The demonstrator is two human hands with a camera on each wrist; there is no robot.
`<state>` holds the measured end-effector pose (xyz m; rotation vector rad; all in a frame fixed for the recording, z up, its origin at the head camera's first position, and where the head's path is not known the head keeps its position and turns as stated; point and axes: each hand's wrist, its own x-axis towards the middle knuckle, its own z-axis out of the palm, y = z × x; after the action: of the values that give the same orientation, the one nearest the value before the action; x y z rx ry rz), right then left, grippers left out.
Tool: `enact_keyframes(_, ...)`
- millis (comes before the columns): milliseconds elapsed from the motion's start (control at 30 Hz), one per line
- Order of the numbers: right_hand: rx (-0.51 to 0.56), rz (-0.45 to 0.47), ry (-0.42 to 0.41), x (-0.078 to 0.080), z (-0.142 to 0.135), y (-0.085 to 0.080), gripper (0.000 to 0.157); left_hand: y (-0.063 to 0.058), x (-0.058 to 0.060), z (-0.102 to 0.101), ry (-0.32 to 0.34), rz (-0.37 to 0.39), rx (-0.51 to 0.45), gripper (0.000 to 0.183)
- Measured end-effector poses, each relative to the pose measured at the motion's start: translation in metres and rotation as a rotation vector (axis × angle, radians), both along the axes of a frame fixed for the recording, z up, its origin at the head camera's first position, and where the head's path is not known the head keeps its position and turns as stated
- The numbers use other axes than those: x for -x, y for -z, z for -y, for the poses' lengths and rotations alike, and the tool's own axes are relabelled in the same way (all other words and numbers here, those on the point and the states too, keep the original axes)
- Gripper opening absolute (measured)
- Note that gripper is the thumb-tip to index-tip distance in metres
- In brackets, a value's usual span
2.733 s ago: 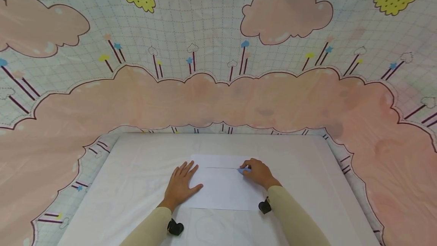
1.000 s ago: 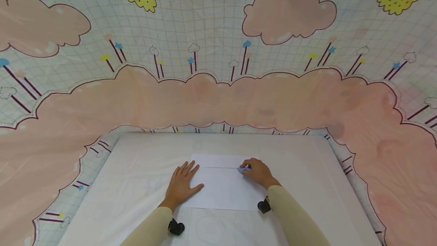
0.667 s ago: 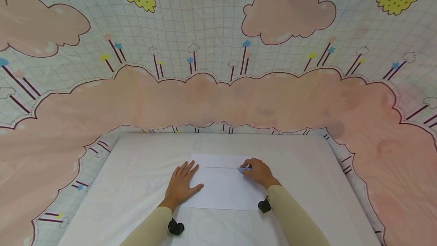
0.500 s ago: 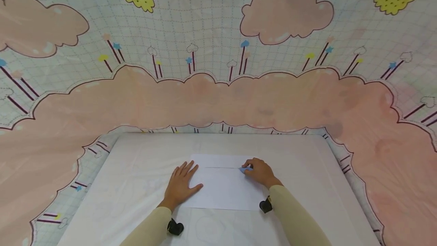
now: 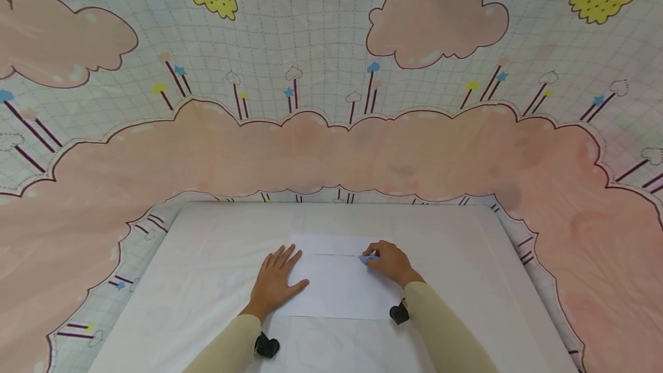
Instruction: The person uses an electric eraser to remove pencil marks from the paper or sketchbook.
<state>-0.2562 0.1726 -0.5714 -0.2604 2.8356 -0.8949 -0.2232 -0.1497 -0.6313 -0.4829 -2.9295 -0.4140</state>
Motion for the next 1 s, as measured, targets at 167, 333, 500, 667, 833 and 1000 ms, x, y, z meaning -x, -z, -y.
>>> enact_keyframes(167,-0.027,0.0,0.01,-0.0015,-0.004,-0.0054,0.014,-0.0003,0.0018,0.0009,0.0,-0.007,0.016,0.08)
enact_keyframes(333,-0.014,0.015,0.013,-0.0017,-0.007,-0.0053,0.015,0.0025,0.0028,0.0018,0.001,-0.022,0.026,0.08)
enact_keyframes(500,0.008,0.006,0.006,-0.0013,-0.0033,-0.0015,0.015,0.0048,0.0017,0.0004,0.0,-0.025,0.027,0.08)
enact_keyframes(667,0.001,-0.004,-0.001,0.0,0.0017,0.0013,0.014,0.0049,0.0004,-0.0004,0.006,-0.035,0.014,0.08)
enact_keyframes(833,-0.012,-0.005,0.001,-0.0002,0.0016,0.0007,0.015,0.0032,0.0002,-0.0003,0.011,-0.023,0.015,0.08)
enact_keyframes(1000,-0.012,-0.008,0.01,-0.0011,-0.0032,-0.0003,0.015,0.0,0.0002,0.0005,0.011,-0.007,0.016,0.081)
